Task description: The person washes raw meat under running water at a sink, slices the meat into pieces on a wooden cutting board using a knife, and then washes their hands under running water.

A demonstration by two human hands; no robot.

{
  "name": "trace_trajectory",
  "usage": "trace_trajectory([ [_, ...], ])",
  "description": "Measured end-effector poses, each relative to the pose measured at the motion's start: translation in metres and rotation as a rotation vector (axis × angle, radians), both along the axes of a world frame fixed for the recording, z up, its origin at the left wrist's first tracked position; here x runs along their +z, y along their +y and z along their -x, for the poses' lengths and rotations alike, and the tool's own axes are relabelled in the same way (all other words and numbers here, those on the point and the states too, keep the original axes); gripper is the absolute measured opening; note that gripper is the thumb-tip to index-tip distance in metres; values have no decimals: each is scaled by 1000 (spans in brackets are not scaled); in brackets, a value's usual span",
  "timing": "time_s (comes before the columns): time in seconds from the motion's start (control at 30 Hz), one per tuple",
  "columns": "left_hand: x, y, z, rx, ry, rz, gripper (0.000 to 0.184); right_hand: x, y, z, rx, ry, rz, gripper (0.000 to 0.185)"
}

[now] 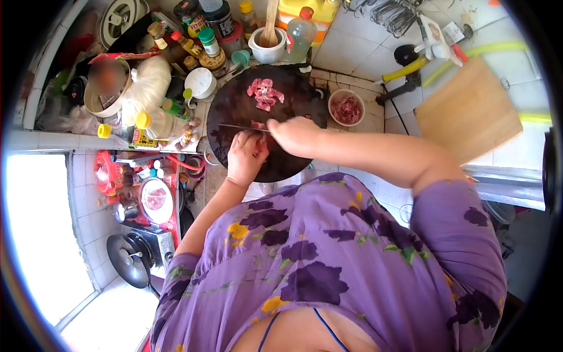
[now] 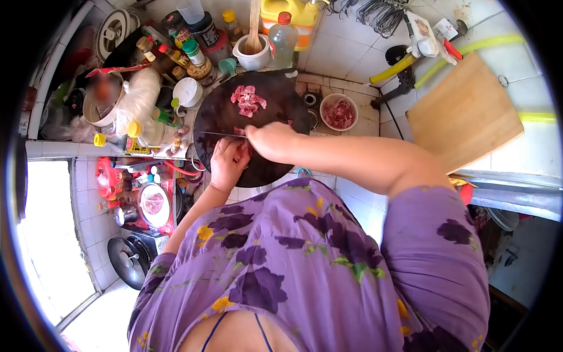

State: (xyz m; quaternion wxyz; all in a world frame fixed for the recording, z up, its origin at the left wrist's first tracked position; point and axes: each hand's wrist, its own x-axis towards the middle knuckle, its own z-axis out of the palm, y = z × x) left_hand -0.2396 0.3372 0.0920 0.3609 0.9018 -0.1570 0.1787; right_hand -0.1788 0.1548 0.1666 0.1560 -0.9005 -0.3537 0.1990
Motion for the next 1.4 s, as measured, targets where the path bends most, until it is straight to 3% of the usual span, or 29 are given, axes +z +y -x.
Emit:
trace_trajectory([
  [0.13,-3,5,1,-24,52,-40,26,-12,53,-12,-98,57,-130,25],
  [0.33,-2,1,-1,2,-51,1,24,2,-33,11,-51,20,133,21],
  [0.4,0,-1,-5,8,-49,2,24,3,-31,7,-49,1,106,20],
  [0.63,1,6,4,-90,41,-87,31,-3,54,-12,-89,41,-27,23],
  [0.8,26,8,12,-91,-51,-122,30,-6,-11,3,-47,4,58,20],
  [0.97,11,18,8,-88,-11,-107,28,12,-66,-22,17,-135,68,23],
  [1.07,4,16,-4,-41,64,-58,25,3,-69,-34,-160,-177,-23,23],
  [1.17,6,4,-17,63,7,112,26,11,-64,-27,-169,-224,-83,23],
  [1.37,17,-4,-16,153,-81,-139,43,20,-54,-7,-187,-192,-153,20],
  [1.4,25,-6,-15,166,-129,-138,36,20,-52,-4,-159,-208,-144,20],
])
